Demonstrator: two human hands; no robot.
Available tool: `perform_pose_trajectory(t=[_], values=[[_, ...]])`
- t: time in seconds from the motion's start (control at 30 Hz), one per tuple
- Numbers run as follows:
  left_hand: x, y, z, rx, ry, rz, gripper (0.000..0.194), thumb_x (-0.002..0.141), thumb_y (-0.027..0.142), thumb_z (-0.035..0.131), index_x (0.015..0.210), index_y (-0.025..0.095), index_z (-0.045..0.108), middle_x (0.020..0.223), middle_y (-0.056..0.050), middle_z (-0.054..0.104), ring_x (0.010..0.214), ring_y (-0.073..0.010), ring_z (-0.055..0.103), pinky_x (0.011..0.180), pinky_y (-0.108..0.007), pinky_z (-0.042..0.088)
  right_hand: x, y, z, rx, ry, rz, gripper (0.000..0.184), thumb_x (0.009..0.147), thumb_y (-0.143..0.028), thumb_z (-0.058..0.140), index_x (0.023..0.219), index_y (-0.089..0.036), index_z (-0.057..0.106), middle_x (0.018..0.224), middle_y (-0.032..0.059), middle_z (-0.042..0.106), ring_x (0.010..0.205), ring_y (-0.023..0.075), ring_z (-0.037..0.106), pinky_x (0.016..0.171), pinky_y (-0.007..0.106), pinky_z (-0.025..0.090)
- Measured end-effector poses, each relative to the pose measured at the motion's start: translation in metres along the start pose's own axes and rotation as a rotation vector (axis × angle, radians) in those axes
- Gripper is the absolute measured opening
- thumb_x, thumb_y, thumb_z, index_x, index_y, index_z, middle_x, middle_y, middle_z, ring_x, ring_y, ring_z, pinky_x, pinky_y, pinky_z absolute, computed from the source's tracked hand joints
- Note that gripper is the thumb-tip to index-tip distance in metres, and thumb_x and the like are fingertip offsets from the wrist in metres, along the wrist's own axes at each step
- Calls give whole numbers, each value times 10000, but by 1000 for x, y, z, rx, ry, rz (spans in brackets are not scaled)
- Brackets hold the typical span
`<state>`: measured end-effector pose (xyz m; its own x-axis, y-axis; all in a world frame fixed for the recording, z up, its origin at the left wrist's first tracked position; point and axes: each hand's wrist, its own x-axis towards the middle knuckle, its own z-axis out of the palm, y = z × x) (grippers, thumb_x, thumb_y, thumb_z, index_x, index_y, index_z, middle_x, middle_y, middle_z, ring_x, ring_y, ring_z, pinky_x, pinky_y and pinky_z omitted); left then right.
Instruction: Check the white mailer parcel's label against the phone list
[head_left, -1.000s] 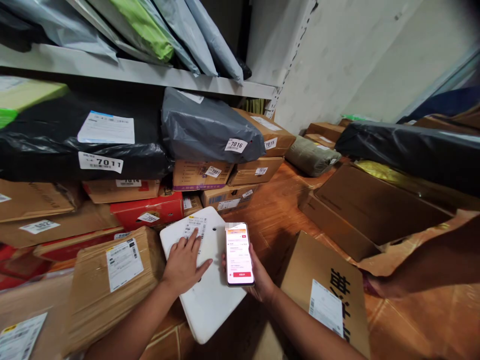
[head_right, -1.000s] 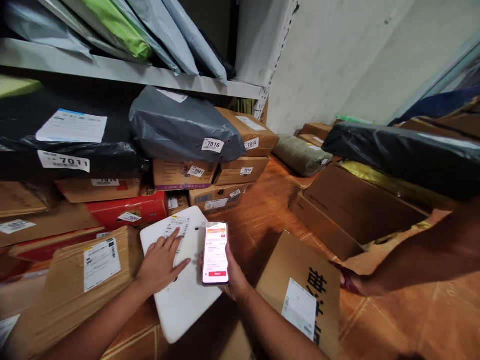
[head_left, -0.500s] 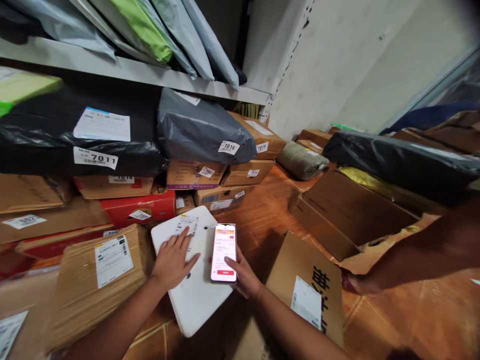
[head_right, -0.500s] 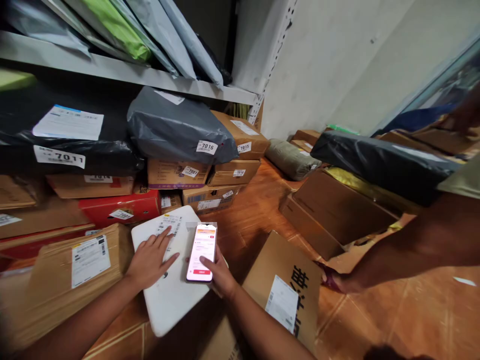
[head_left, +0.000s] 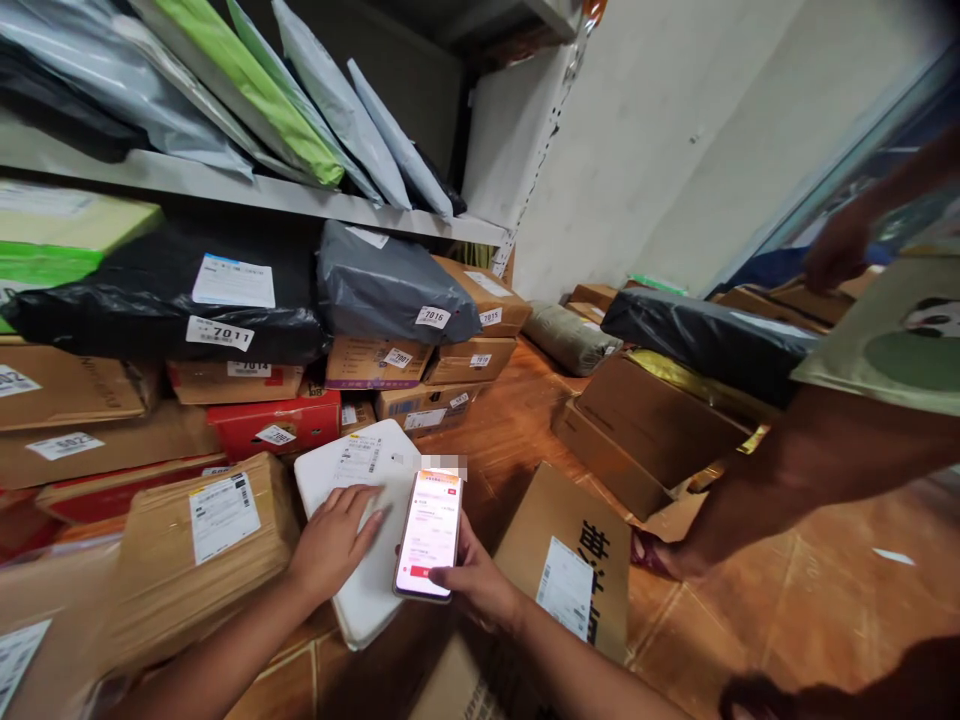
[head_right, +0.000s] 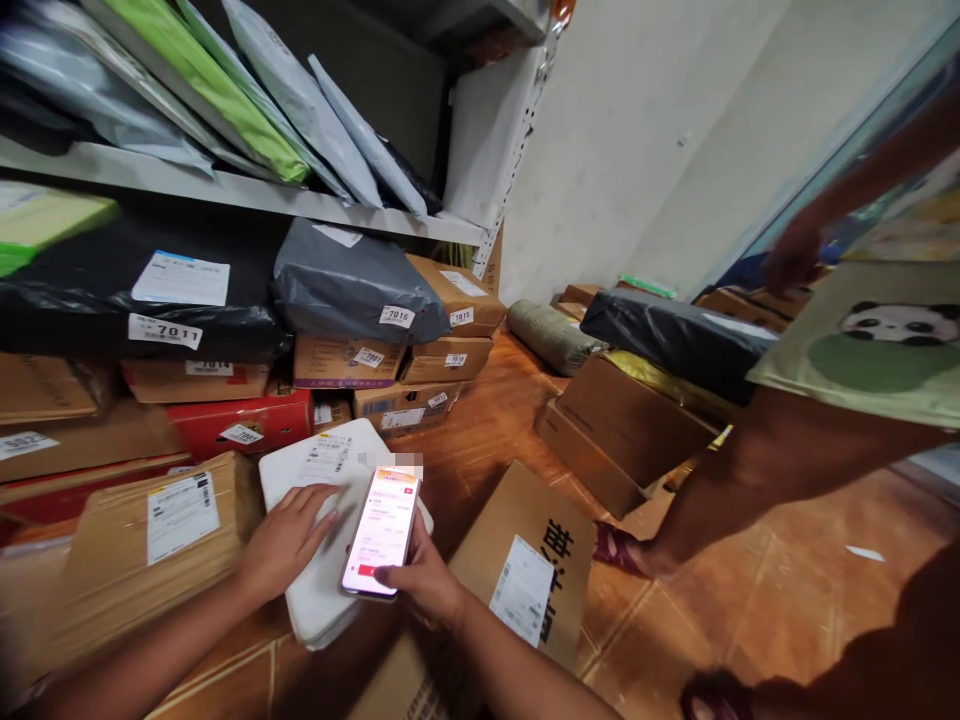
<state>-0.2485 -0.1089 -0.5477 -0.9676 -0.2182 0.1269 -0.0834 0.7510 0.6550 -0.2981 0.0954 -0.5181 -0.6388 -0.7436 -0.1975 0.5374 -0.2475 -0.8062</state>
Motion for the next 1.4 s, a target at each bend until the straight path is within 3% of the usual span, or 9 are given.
perform_pose_trajectory(t=[0.1, 0.2, 0.37, 0.53, 0.77, 0.87, 1.03, 1.4], values=[[0, 16, -3, -288, -53, -98, 567, 875, 528, 257, 1218, 154, 510, 1188, -116, 606, 1146, -240, 505, 1032, -416, 347, -14, 2, 7, -2, -16, 12, 863, 510, -131, 766, 1237, -222, 310, 1045, 87, 703, 927, 253, 670, 792, 391, 475], [2, 32, -3, -541, -161, -215, 656, 852, 589, 186, 1184, 133, 521, 1056, -118, 670, 993, -237, 600, 871, -387, 459, -25, 7, 15, 8, -24, 34, 821, 532, -144, 749, 1227, -217, 318, 1005, 85, 710, 900, 258, 674, 766, 390, 472], [-6, 45, -1, -757, -233, -290, 686, 764, 716, 298, 932, 121, 596, 874, -108, 686, 836, -242, 604, 756, -353, 446, -36, 15, 26, 85, 72, 80, 674, 613, -215, 688, 1194, -213, 346, 984, 62, 708, 861, 253, 679, 799, 419, 464], [-17, 47, -4, -811, -232, -313, 708, 694, 771, 389, 874, 123, 611, 800, -81, 667, 762, -212, 547, 710, -323, 388, -37, 23, 30, 94, 147, 59, 513, 740, -396, 625, 1167, -221, 403, 1001, 48, 699, 908, 251, 656, 848, 438, 453], [-22, 51, -8, -849, -201, -345, 746, 618, 793, 466, 894, 117, 618, 729, -51, 635, 707, -192, 517, 669, -308, 378, -38, 28, 29, 66, 163, 24, 483, 792, -437, 585, 1190, -211, 433, 1078, 61, 682, 1006, 243, 612, 903, 424, 422], [-24, 54, -4, -872, -182, -341, 705, 640, 772, 462, 874, 127, 625, 711, -46, 644, 680, -192, 531, 649, -312, 389, -40, 30, 28, 87, 150, 18, 507, 782, -415, 604, 1211, -212, 423, 1087, 59, 679, 1008, 243, 612, 906, 416, 419], [-30, 60, 3, -923, -184, -310, 657, 687, 733, 458, 873, 134, 651, 870, -84, 707, 826, -244, 602, 760, -354, 440, -44, 31, 30, 66, 173, 28, 495, 753, -421, 635, 1169, -215, 463, 1109, 59, 667, 1024, 256, 597, 900, 403, 415], [-30, 60, 4, -939, -168, -290, 615, 717, 712, 461, 839, 139, 648, 840, -77, 701, 838, -245, 596, 824, -367, 434, -43, 30, 30, 33, 223, 52, 531, 705, -454, 652, 1142, -205, 483, 1070, 64, 674, 987, 246, 576, 887, 387, 400]])
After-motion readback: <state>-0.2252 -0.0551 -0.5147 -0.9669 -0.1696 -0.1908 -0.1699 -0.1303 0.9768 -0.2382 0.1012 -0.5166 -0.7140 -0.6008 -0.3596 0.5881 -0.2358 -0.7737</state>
